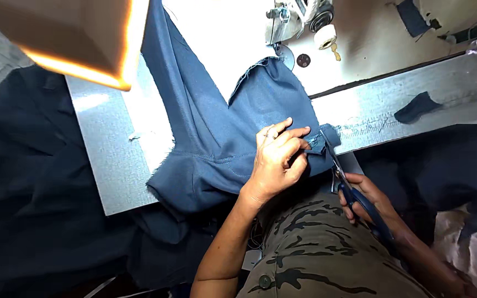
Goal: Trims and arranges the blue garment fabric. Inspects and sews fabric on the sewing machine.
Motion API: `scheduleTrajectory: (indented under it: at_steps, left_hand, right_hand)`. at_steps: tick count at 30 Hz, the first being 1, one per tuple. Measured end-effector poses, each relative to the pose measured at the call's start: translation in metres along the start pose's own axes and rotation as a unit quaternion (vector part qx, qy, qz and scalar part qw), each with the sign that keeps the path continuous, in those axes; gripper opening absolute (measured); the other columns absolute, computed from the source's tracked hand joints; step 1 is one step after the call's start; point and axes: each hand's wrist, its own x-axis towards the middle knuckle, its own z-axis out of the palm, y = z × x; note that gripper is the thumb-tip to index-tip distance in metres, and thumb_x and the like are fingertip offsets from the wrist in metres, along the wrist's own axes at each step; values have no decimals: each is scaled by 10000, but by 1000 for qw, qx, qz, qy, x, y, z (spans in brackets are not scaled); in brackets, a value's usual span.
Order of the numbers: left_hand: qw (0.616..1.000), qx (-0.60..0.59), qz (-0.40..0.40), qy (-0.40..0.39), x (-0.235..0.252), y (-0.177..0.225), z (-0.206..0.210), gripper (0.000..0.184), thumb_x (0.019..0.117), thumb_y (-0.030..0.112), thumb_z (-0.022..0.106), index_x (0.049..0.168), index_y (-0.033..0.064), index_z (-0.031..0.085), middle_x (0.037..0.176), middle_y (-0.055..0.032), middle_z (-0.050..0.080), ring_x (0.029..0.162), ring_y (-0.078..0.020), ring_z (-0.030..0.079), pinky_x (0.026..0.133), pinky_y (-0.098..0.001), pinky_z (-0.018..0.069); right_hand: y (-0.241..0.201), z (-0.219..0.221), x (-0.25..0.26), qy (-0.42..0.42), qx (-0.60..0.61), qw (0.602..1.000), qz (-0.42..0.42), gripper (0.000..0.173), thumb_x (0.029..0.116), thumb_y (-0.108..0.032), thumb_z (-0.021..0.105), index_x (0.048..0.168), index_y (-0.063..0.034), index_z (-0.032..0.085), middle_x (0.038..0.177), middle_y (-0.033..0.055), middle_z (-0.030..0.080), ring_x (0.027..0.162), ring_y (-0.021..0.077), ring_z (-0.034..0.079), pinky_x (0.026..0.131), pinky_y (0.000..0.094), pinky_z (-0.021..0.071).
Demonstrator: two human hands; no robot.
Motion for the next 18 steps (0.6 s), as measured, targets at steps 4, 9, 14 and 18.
scheduleTrajectory:
  at_steps: [4, 9, 14, 18]
  left_hand:
    - [1000, 2, -6, 4, -1, 4, 5, 165, 893, 153, 612, 876, 107, 769, 1181, -100, 750, 1301, -349, 578, 1094, -554, 346]
    - [1000, 13, -8, 3, -1, 4, 6, 167, 904, 163, 619, 900, 109, 776, 1205, -98, 743, 1312, -344, 573, 1094, -559, 347]
    - [1000, 19, -9, -3, 0, 4, 5, 169, 917, 177, 622, 914, 119, 780, 1231, -78, 737, 1322, -333, 565, 1096, -550, 341]
    - [1000, 21, -10, -10, -1, 4, 5, 175, 922, 203, 619, 903, 136, 780, 1233, -57, 739, 1330, -329, 559, 1103, -561, 323]
  right_hand:
    - [-2, 5, 7, 20, -25, 999, -14, 659, 896, -488, 706, 1349, -79, 458, 900, -128, 614, 671, -26, 602, 577, 144, 535]
    - [-3, 15, -1, 76, -46, 996, -27, 474, 935, -265, 680, 1320, -61, 493, 878, -129, 642, 642, -37, 606, 554, 134, 529]
    - [0, 19, -12, 104, -82, 990, -49, 431, 946, -213, 686, 1316, -59, 527, 855, -139, 663, 607, -49, 595, 529, 121, 515]
    - [1, 17, -10, 95, -86, 991, -34, 468, 947, -253, 675, 1331, -43, 508, 859, -127, 651, 618, -40, 604, 541, 132, 529]
